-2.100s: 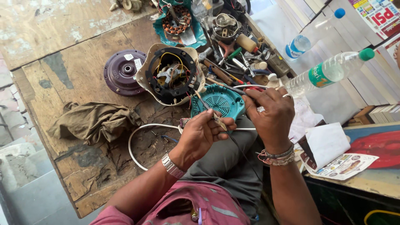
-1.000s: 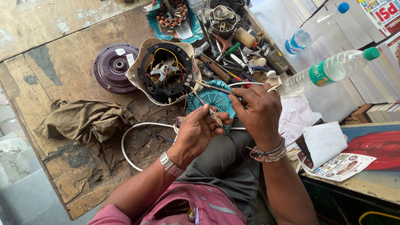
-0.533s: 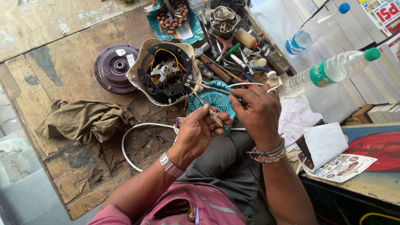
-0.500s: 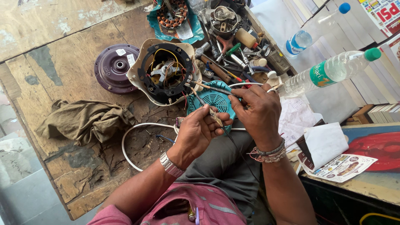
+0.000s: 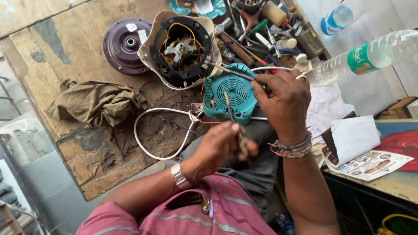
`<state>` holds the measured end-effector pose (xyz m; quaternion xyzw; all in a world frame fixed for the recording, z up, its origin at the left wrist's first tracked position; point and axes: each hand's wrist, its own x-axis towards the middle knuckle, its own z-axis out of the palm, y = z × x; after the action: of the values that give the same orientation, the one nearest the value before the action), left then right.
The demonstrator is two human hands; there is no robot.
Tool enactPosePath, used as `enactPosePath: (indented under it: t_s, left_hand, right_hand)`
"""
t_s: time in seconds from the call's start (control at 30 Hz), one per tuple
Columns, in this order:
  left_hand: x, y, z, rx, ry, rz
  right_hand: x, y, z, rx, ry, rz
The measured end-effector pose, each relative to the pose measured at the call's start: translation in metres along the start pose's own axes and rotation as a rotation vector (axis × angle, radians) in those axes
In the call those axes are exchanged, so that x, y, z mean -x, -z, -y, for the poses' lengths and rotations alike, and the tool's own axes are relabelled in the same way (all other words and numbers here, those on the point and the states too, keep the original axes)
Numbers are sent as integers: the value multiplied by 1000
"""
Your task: The person repairs a small electric fan by stripping and twisting wires, connecting them to the motor, and testing the assembly with a multimeter. They wipe the fan housing with a cloth and adjust the wiring multiple times.
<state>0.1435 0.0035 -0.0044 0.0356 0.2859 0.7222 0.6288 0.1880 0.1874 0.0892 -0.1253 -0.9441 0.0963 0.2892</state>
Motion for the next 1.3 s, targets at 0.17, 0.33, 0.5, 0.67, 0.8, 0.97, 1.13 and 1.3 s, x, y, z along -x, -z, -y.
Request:
enactPosePath:
  t_s: [0.17,0.33,0.5,0.67,0.8,0.97,1.13,1.3]
  left_hand:
    - [27,19,16,-85,108,-31]
    - [36,34,8,-111,75,-162]
    - [27,39,8,-57,128,-171]
    - [22,43,7,19,126,-257]
    - [24,46,4,9,112,-258]
    - [24,46,2,10,115,-265]
    - [23,44,0,-4,123,-280]
    - [23,46,0,-10,119,-280]
  right_hand:
    - [0,2,3,-1,-24,13]
    - [-3,3,6,-13,-5,-18]
    - [-5,3,8,6,-4,-19]
    - [-6,3,10,2,-16,-21]
    - [-6,2,11,7,-30,-16]
    - [-7,2,11,0,-33,-31]
    - [-7,1,13,7,-43,-43]
    - [-6,0,14,4,-55,-45]
